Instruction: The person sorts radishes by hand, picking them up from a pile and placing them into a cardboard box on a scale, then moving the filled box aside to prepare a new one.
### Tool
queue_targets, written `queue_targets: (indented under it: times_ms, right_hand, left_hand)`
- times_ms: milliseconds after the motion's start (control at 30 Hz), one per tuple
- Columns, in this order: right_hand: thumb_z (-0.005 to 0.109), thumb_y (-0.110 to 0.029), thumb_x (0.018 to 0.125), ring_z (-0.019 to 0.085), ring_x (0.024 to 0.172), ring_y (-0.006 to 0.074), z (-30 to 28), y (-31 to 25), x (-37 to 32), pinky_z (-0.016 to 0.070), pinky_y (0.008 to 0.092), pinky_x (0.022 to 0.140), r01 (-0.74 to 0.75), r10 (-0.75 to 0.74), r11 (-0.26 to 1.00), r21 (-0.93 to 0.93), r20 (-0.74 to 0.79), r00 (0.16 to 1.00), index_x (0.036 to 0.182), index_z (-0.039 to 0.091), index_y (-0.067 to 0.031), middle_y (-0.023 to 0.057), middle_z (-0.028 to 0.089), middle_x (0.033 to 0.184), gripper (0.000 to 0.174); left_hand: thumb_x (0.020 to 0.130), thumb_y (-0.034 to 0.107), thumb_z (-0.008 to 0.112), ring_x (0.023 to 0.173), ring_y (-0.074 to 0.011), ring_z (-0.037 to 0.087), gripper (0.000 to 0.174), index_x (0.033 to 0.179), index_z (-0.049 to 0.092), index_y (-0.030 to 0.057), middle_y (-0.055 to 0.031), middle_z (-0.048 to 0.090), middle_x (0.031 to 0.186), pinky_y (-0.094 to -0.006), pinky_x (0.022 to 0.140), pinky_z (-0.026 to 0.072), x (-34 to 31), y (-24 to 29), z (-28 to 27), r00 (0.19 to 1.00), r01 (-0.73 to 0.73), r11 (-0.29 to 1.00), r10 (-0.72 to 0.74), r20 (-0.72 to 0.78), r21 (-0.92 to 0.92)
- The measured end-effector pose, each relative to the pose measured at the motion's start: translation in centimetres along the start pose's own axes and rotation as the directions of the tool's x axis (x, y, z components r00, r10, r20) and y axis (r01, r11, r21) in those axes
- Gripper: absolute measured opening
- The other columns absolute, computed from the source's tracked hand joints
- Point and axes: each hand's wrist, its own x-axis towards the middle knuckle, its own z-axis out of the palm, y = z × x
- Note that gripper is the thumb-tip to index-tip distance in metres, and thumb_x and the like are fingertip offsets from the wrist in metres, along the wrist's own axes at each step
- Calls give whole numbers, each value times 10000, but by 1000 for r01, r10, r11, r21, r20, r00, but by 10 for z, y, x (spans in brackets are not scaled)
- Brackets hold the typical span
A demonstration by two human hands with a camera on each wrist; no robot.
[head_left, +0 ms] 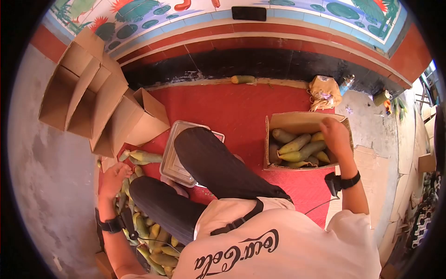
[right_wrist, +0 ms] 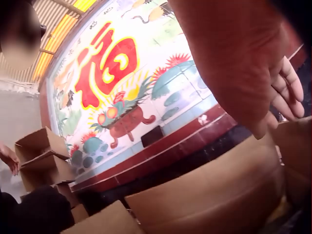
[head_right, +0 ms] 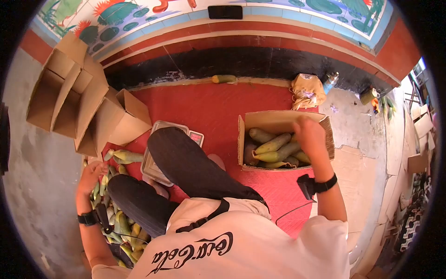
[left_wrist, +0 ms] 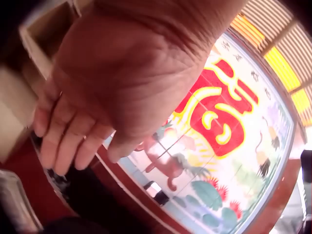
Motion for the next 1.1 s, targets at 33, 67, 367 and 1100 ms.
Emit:
queue_targets:
  times_ms: [33,67,367,1100]
  right_hand:
    - [574,-228,843,614,819,363,0,-25,6,485,445,717,30,-30,996,87,7,1000,913,632,-43,179,643,839,206]
    - [574,-229,843,614,823,363,1,-47,14,482,445,718,78,-84,981,179,27,996,911,635,-40,181,645,850,209]
    - [545,-217,865,639,742,254,27,-224,96,482,368,655,178,-318,707,685,83,945,890,634,-14,141,659,805,223]
    - [543,-253,870,612,1054,301,458,-44,46,519,391,788,-461,522,849,-258,545,656,1038,688,-88,127,647,1117,277]
  left_hand:
    - [919,203,488,755,-187,606,234,924,594,-6,-114,641,836,-304,724,484,-6,-10,3,1000,-1,1000,1,-2,-6]
    - [904,192,501,759,-228,612,219,932,597,-3,-139,636,840,-323,731,478,-11,-15,8,999,-26,983,31,-29,180]
    - [813,175,642,850,-361,590,244,1006,608,29,-175,623,858,-415,763,454,-60,-63,64,910,-45,876,235,-343,480]
    - [821,133,596,866,-370,565,173,923,612,-6,-166,616,904,-425,779,438,-88,-65,66,869,18,895,206,-450,445]
